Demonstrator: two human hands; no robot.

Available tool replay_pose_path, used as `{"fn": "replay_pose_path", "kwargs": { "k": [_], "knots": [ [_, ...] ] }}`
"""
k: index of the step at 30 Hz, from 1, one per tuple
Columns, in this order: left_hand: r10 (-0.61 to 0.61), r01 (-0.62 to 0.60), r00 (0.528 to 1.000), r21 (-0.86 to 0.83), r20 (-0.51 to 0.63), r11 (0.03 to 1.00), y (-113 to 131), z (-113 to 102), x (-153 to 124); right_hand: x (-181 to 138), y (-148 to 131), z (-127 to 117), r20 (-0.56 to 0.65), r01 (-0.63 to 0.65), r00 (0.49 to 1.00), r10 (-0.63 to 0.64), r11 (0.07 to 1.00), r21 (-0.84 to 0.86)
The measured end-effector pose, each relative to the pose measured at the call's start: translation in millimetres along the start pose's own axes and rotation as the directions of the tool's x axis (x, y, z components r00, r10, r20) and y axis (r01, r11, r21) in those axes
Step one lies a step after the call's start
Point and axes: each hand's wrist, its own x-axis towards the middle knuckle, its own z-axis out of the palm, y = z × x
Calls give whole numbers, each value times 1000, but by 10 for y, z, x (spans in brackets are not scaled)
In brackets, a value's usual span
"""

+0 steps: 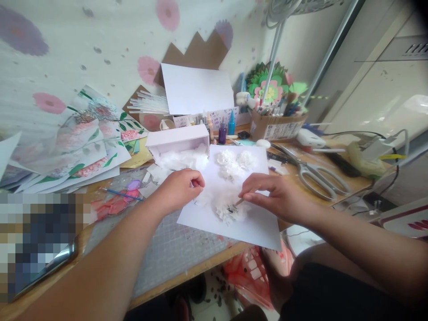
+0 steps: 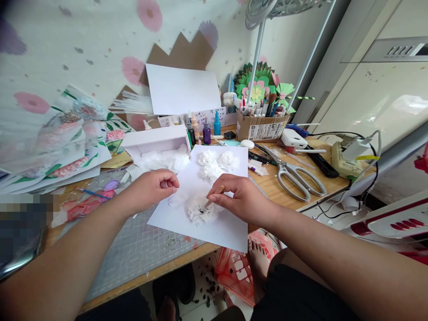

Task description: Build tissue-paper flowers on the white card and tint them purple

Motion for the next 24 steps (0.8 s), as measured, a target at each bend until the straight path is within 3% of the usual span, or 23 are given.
{"fn": "replay_pose_path", "kwargs": {
  "k": [5, 9, 15, 24],
  "knots": [
    [-22, 20, 998, 47, 58, 999, -137, -47, 33, -2, 17, -29, 88, -47, 995, 39, 994, 95],
    [7, -14, 993, 59, 120, 998, -156, 10, 43, -28, 67, -35, 50, -9, 999, 4, 993, 116],
    [24, -32, 992, 58, 123, 998, -104, 58, 53, -42, 116, -32, 54, 0, 999, -7, 992, 128],
    [-16, 27, 996, -132, 85, 991, 33, -30, -15, -37, 78, -119, 88, -15, 996, 3, 991, 133]
  ]
}}
